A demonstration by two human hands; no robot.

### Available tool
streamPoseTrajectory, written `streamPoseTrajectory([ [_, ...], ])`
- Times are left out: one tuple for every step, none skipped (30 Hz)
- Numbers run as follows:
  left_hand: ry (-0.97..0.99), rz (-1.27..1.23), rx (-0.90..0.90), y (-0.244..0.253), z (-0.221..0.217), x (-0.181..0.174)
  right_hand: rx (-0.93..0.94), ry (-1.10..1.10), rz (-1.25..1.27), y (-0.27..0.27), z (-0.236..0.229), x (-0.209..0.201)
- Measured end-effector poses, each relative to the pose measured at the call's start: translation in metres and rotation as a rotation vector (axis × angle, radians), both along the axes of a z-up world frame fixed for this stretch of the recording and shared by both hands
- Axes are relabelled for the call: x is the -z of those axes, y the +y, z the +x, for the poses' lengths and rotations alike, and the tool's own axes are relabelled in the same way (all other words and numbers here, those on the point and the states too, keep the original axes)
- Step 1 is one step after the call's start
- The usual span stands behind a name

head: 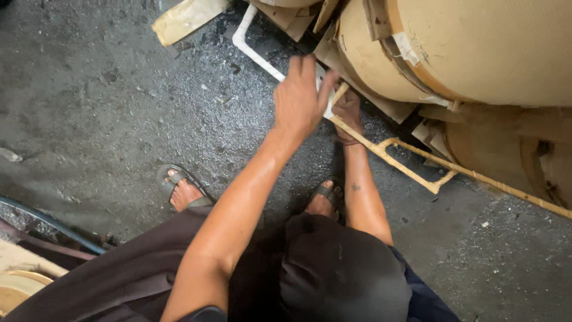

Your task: The person squats on the floor and applies white tape to the edges of a light-colored wooden frame. They unroll the tape, press it along the frame's edges, and smooth it down with their fingers. The person handles the tape roll and the frame directly.

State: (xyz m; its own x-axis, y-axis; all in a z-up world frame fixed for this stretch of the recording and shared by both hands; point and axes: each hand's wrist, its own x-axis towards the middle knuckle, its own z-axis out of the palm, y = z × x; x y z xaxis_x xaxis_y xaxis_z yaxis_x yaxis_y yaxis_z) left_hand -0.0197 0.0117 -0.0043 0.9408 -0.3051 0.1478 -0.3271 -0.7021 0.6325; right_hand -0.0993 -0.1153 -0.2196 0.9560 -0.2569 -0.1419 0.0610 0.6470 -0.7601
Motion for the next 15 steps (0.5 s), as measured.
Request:
streamPoseTrajectory([
  [-0.127, -0.003, 0.028, 0.0, -0.003, -0.001, 0.0, -0.004, 0.002, 0.003, -0.001, 0.0],
  [-0.25, -0.008, 0.057, -0.001, -0.006, 0.0, 0.0, -0.005, 0.002, 0.005, -0.004, 0.001],
  [-0.111, 0.077, 0.05, -0.002, -0.005, 0.001, 0.001, -0.006, 0.002, 0.009, -0.006, 0.001],
  [0.028, 0.159, 0.039, -0.006, -0.001, 0.004, 0.029, 0.018, -0.1, 0.012, -0.005, 0.002],
  [0.167, 0.239, 0.032, -0.009, 0.004, 0.007, 0.058, 0.041, -0.202, 0.015, -0.005, 0.003],
  [0.148, 0.248, 0.055, -0.012, 0.011, 0.009, 0.091, 0.062, -0.304, 0.017, -0.002, 0.005],
  [0.129, 0.256, 0.077, -0.014, 0.014, 0.011, 0.139, 0.074, -0.252, 0.016, -0.002, 0.005],
  [0.111, 0.268, 0.101, -0.014, 0.017, 0.013, 0.188, 0.088, -0.196, 0.018, -0.002, 0.007],
  [0.136, 0.263, 0.12, -0.013, 0.016, 0.014, 0.237, 0.101, -0.139, 0.017, -0.004, 0.007],
  [0.153, 0.258, 0.134, -0.009, 0.016, 0.014, 0.292, 0.028, -0.235, 0.014, -0.003, 0.007],
  [0.171, 0.253, 0.148, -0.005, 0.014, 0.013, 0.347, -0.045, -0.33, 0.01, -0.005, 0.006],
  [0.102, 0.21, 0.152, 0.0, 0.004, 0.013, 0.404, -0.107, -0.426, 0.006, -0.016, 0.003],
  [0.033, 0.165, 0.156, 0.004, -0.005, 0.012, 0.383, -0.062, -0.431, 0.001, -0.024, 0.0],
  [-0.035, 0.119, 0.162, 0.006, -0.013, 0.012, 0.365, -0.016, -0.438, -0.005, -0.034, -0.004],
  [-0.057, 0.094, 0.165, 0.009, -0.022, 0.011, 0.347, 0.031, -0.445, -0.008, -0.041, -0.008],
])
